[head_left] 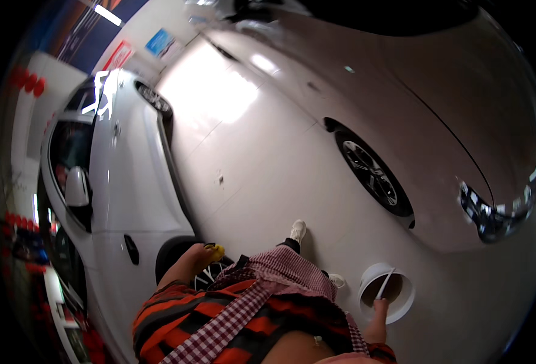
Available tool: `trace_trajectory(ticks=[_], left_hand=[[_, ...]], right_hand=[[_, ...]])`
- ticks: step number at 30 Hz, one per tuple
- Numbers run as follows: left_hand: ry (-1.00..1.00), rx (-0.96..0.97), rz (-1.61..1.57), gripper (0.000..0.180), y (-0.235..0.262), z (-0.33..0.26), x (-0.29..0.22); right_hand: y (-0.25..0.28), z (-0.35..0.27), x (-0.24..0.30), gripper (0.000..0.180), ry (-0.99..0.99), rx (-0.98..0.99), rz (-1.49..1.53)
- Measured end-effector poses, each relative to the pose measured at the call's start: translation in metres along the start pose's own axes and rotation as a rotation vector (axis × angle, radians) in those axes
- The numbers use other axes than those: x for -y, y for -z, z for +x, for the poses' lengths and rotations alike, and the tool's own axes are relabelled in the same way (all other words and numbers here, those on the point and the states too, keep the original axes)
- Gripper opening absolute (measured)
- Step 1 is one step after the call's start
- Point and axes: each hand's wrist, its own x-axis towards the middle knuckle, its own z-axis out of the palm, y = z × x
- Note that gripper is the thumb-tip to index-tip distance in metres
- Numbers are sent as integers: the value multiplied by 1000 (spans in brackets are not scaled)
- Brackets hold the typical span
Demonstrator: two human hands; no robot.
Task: The person cleans a tiled floor between two cars using a cloth, first wiping up debris and then rinsing and wringing the cloth in a bucket of water before continuing to wipe the floor area.
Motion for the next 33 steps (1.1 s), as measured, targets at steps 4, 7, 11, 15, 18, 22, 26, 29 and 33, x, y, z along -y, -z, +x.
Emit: trace_trajectory(ticks=[4,7,11,15,18,22,26,29,33], left_hand=[[-81,34,-150,34,-36,97,52],[-188,-54,-139,37,-38,157,54],[-321,-129,-150,40,50,134,-18],[-556,-255,-337,37,93,163,-44],[-832,-49,-775,35,150,150,-99],[-1128,29,-852,33,187,149,-154],[-1161,-150,-828,38,211,165,-177],[-969,-213,-789,51,236,165,-181],[-868,-383,-1098,59,249,174,-185]], right_hand=[[8,-27,88,34,308,-33,-7],[15,-18,166,32,453,161,-67],[22,4,290,24,608,111,-62],[52,-115,504,29,1023,153,-75],[73,-210,630,46,944,519,230],[101,-301,730,64,684,1417,865],[118,-312,780,42,826,1244,1018],[126,-338,810,34,1002,1104,803],[128,-349,860,49,1489,1040,259]])
